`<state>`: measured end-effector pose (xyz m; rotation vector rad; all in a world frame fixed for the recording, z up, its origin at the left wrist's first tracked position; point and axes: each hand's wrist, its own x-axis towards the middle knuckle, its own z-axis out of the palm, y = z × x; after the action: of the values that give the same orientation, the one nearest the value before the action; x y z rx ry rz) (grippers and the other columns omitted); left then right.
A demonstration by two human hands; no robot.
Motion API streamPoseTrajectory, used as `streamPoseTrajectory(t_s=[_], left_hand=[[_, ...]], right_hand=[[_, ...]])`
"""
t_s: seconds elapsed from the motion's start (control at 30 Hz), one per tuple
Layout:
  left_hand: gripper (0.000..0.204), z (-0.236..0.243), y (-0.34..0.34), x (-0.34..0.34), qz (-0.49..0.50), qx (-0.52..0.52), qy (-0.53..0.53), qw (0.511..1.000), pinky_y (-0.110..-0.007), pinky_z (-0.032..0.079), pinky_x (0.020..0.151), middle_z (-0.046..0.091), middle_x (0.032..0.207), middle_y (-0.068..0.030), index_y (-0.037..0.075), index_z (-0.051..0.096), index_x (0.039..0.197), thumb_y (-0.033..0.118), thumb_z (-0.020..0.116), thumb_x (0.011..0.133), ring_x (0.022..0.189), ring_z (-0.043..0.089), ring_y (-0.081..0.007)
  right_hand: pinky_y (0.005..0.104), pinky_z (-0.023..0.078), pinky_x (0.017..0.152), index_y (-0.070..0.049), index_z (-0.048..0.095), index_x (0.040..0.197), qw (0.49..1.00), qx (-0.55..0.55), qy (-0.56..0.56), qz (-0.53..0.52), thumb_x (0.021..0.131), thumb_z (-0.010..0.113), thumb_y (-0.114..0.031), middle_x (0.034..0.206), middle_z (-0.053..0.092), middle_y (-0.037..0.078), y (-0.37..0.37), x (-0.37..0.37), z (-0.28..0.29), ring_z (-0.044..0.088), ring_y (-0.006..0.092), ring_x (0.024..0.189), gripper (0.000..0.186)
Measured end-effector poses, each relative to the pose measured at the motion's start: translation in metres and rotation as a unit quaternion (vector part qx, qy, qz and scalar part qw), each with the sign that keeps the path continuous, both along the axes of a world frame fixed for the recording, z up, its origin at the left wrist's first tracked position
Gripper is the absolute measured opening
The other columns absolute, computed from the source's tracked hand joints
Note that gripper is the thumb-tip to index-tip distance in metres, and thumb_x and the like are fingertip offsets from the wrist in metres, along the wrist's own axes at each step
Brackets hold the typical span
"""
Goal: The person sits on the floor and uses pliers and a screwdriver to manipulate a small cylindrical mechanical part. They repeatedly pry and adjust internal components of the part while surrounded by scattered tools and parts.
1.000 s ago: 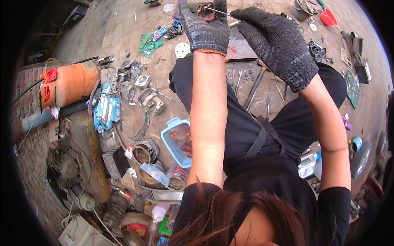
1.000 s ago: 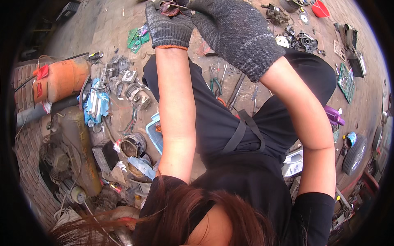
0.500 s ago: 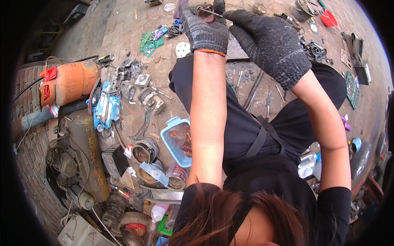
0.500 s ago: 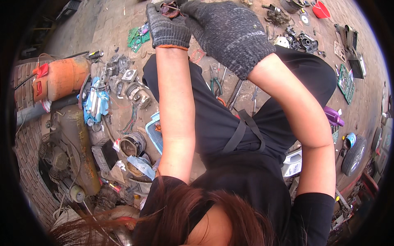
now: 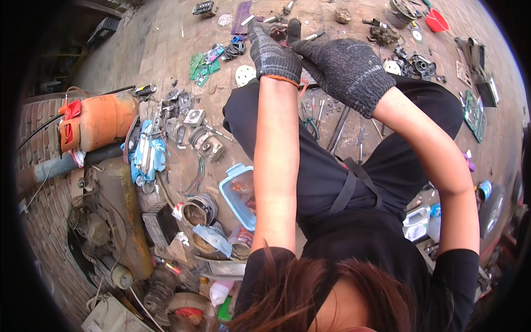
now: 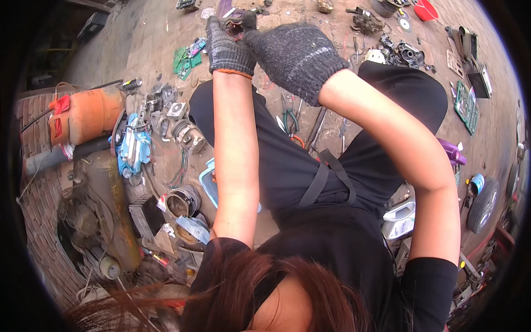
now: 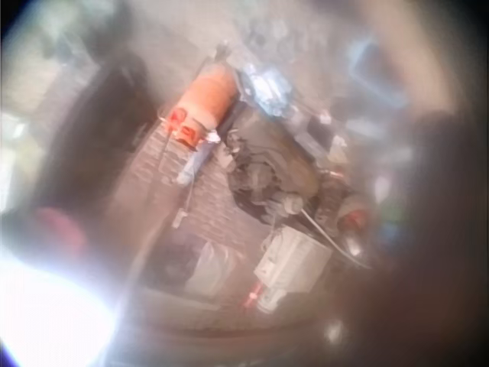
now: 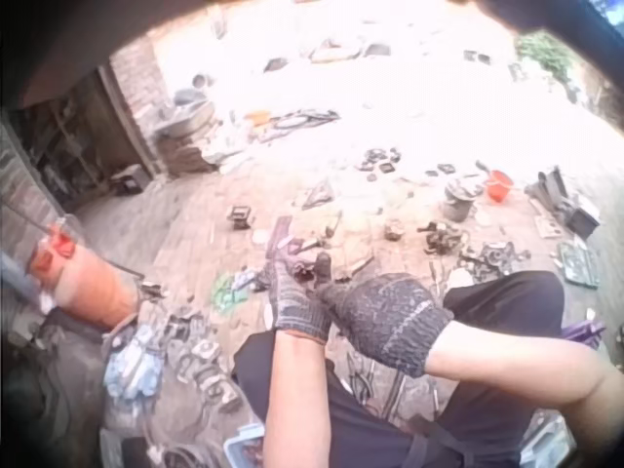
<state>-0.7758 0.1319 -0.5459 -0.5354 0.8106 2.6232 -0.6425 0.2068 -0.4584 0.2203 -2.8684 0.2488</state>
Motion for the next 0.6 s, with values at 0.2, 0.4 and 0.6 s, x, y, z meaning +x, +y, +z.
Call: streamPoseTrajectory(t_s=[0.2,0.4,0.6], left_hand=[[0.046,0.031,-0.002,0.008,-0.003,0.118,-0.078,0.99,-0.041,0.053,0.059,0.056,0.088,-0.0081,0.009,0.052,0.101,0.053,0.05,0.089,0.066,0.055,-0.0225],[0.023,0.04,-0.004,-0.005,-0.006,0.112,0.041,0.993,-0.028,0.057,0.062,0.055,0.076,-0.0011,0.009,0.063,0.11,0.013,0.056,0.088,0.069,0.057,-0.013],[0.035,0.034,-0.001,0.001,0.045,0.078,0.065,0.994,-0.033,0.055,0.076,0.054,0.087,-0.003,0.011,0.058,0.12,0.01,0.053,0.085,0.08,0.054,-0.0142]], right_hand=[[0.0446,0.051,0.067,-0.013,0.059,0.115,0.995,-0.089,0.012,-0.031,0.089,0.052,-0.025,0.084,0.066,0.016,0.006,0.004,-0.001,0.065,0.0326,0.078,0.03],[0.0452,0.051,0.066,-0.018,0.059,0.118,0.99,-0.104,0.064,-0.07,0.09,0.052,-0.03,0.085,0.066,0.015,0.009,0.008,-0.01,0.065,0.0329,0.077,0.031],[0.0453,0.051,0.065,-0.02,0.057,0.12,0.986,-0.129,0.083,-0.066,0.09,0.052,-0.029,0.084,0.066,0.016,0.003,0.004,-0.019,0.064,0.0336,0.076,0.032]])
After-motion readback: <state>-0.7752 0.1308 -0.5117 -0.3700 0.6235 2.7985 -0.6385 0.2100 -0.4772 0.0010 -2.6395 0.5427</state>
